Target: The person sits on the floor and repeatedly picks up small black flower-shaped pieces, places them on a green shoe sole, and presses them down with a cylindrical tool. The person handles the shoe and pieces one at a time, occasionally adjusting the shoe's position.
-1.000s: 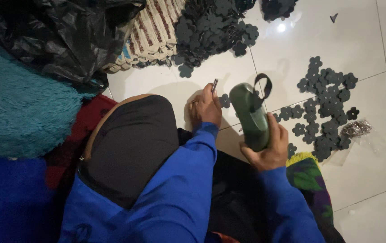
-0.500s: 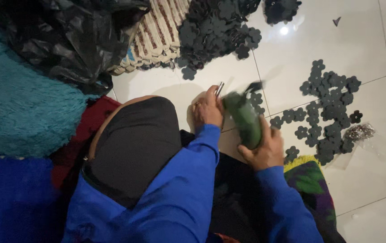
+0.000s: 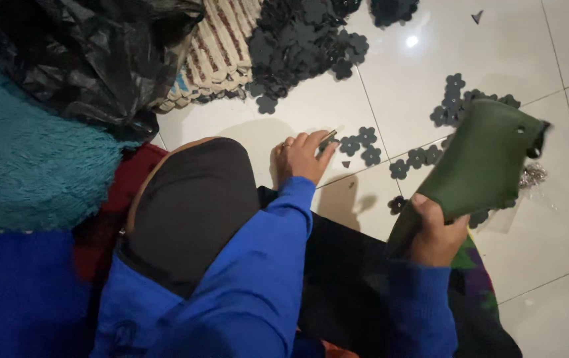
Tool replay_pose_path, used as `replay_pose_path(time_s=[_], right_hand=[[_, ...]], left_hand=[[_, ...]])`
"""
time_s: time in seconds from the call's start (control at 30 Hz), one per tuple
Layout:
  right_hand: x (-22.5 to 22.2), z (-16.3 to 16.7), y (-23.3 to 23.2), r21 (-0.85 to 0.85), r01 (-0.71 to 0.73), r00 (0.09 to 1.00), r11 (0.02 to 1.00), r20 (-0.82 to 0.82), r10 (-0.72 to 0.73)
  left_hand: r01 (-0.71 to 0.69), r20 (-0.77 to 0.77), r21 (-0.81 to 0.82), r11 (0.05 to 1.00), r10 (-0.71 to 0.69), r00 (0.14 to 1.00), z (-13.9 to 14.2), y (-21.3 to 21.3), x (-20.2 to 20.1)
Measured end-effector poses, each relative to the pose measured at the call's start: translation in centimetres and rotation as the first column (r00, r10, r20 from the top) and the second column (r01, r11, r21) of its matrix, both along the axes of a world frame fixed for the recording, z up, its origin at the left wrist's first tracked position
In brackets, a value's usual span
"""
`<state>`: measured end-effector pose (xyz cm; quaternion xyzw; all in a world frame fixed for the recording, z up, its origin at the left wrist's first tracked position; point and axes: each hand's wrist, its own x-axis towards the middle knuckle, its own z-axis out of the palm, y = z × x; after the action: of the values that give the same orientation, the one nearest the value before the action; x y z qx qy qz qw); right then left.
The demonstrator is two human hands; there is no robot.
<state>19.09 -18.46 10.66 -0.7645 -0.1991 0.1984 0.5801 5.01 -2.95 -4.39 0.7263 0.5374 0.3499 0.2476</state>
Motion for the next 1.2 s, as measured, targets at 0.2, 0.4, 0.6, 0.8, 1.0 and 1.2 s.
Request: replay_pose_path(time_s=[0.2, 0.4, 0.6, 0.8, 1.0, 1.2], right_hand=[[1.6, -2.9, -1.1, 0.063, 0.075, 0.969, 0.995, -0.241, -0.057], [4.8, -5.1, 0.7, 0.004, -0.038, 0.796, 0.999, -0.604, 0.033], [3.8, -4.9, 1.5, -0.009, -0.004, 0.659, 1.000, -0.752, -0.005], [3.5, -4.3, 1.6, -0.018, -0.041, 0.685, 0.999, -0.728, 0.015], [3.5, -4.7, 1.5, -0.007, -0.015, 0.653, 1.000, -0.757, 0.004], [3.2, -4.2, 1.6, -0.062, 0.011, 0.699, 0.998, -0.713, -0.052]], left_hand=[[-0.011, 0.104, 0.105, 0.994, 0.000, 0.995, -0.1, 0.9, -0.6], [0.013, 0.236, 0.066, 0.998, -0.029, 0.971, -0.1, 1.2, -1.7], [0.103, 0.173, 0.010, 0.995, -0.104, 0.979, -0.5, 1.5, -1.9], [0.154, 0.198, 0.041, 0.987, -0.159, 0.967, -0.3, 1.1, -2.4], [-0.088, 0.071, -0.317, 0.944, 0.116, 0.991, 2.4, 2.1, -1.2], [-0.143, 0.016, -0.490, 0.860, 0.173, 0.985, 3.1, 3.1, -0.9]])
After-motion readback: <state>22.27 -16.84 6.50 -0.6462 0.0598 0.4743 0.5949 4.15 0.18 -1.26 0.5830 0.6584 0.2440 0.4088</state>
